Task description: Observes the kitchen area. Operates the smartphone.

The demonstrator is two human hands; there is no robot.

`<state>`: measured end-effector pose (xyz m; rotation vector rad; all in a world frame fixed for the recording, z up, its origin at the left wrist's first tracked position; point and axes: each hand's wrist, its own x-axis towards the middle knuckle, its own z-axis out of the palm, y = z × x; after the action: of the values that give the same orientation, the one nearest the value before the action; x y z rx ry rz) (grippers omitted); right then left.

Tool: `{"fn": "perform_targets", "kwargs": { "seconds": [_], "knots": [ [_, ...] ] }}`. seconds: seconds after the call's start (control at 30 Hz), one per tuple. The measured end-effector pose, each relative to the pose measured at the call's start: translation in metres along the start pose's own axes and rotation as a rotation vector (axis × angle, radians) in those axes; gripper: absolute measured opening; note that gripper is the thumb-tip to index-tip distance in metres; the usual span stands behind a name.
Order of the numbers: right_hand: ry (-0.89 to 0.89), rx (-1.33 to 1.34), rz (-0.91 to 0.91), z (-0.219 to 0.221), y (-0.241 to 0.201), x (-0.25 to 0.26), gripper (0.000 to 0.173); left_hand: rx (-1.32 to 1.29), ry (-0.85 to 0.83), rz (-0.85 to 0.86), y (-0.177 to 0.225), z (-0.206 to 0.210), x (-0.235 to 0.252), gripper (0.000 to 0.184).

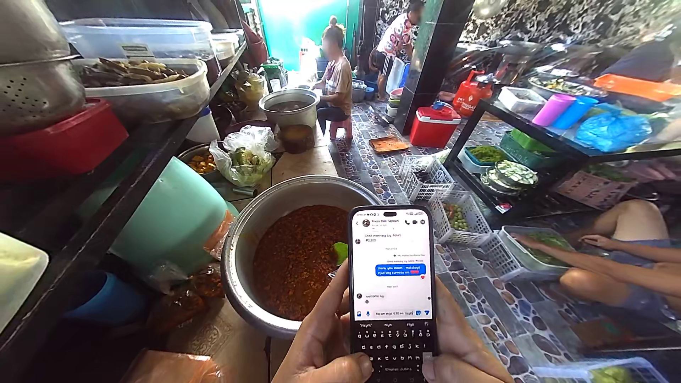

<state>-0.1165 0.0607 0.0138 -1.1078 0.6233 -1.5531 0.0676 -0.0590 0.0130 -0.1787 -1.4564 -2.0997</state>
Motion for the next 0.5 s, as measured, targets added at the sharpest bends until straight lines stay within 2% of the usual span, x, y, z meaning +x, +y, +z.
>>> {"fn": "perform_targets", "kwargs": {
  "seconds": [0.3,0.5],
  "knots": [
    [-0.024,0.009,-0.011,-0.001,-0.001,0.001,0.091,0.003,-0.020,0.005,0.003,0.000,0.001,0.092],
    [0.167,-0.111,-0.022,0.014,-0.004,0.004,0.078,0.006,-0.016,0.007,0.004,0.003,0.002,0.092]
  ]
}}
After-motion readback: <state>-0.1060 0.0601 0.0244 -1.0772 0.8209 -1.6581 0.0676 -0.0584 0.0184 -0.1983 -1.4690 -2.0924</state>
